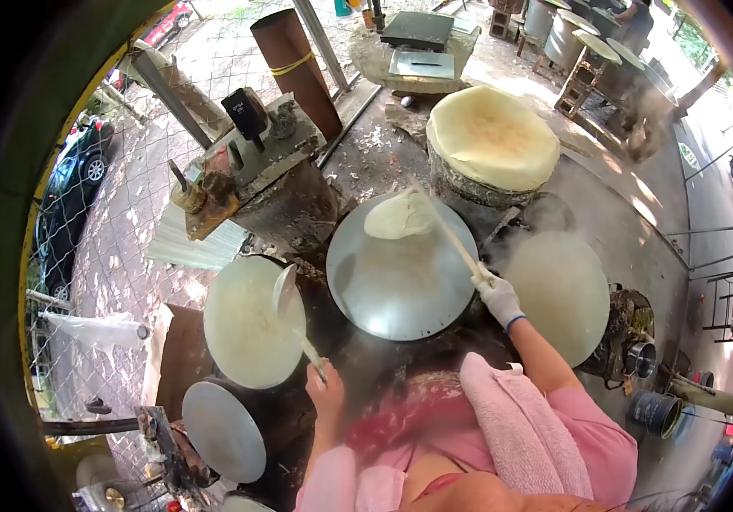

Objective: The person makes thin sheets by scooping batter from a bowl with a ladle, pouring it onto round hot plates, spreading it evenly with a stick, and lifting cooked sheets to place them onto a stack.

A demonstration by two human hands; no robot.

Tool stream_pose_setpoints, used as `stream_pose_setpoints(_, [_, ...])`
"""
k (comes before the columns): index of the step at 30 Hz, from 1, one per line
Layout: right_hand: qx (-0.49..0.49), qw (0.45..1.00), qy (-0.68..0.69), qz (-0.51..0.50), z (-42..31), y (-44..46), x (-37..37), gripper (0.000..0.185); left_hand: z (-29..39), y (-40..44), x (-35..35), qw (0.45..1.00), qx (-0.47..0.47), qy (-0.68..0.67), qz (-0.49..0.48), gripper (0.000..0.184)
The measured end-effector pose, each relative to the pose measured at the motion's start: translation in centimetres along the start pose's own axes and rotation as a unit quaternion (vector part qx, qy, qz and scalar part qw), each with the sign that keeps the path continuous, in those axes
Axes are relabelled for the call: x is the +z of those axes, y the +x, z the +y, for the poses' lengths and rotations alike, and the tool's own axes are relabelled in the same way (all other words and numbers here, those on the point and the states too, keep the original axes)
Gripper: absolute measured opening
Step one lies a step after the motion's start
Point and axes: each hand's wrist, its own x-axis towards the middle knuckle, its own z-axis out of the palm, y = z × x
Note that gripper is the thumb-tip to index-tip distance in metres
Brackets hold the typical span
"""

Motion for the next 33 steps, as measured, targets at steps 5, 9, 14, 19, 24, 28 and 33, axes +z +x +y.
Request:
stream_pose_setpoints(5, [0.14,0.951,0.142,-0.236,-5.4,-0.4,2.4,0.043,-0.7,-0.7,0.1,1.0,-0.019,0.014,-0.001,0.01])
stream_pose_setpoints(9, [-0.094,0.981,-0.013,-0.167,-1.8,2.6,0.6,0.046,0.5,-1.6,0.1,0.997,-0.07,-0.018,0.009,0.008])
stream_pose_setpoints(14, [-0.009,0.971,0.005,-0.238,-1.0,7.7,-0.7,0.046,-0.4,-2.4,0.5,0.992,-0.107,-0.053,0.041,0.009])
stream_pose_setpoints(19, [-0.061,0.952,-0.018,-0.3,-1.4,7.1,-0.5,0.044,0.8,-3.1,1.1,0.986,-0.14,-0.069,0.054,0.01])
stream_pose_setpoints(24, [-0.035,0.963,-0.035,-0.264,-3.5,11.8,-2.5,0.041,3.8,-4.0,1.2,0.977,-0.187,-0.068,0.074,0.014])
stream_pose_setpoints(28, [0.029,0.926,-0.029,-0.375,-4.4,8.6,-1.1,0.04,4.5,-5.1,0.7,0.967,-0.237,-0.062,0.066,0.016])
stream_pose_setpoints(33, [-0.034,0.93,-0.051,-0.363,-3.1,12.1,-3.6,0.044,3.6,-5.3,0.1,0.974,-0.22,-0.018,0.06,0.018])
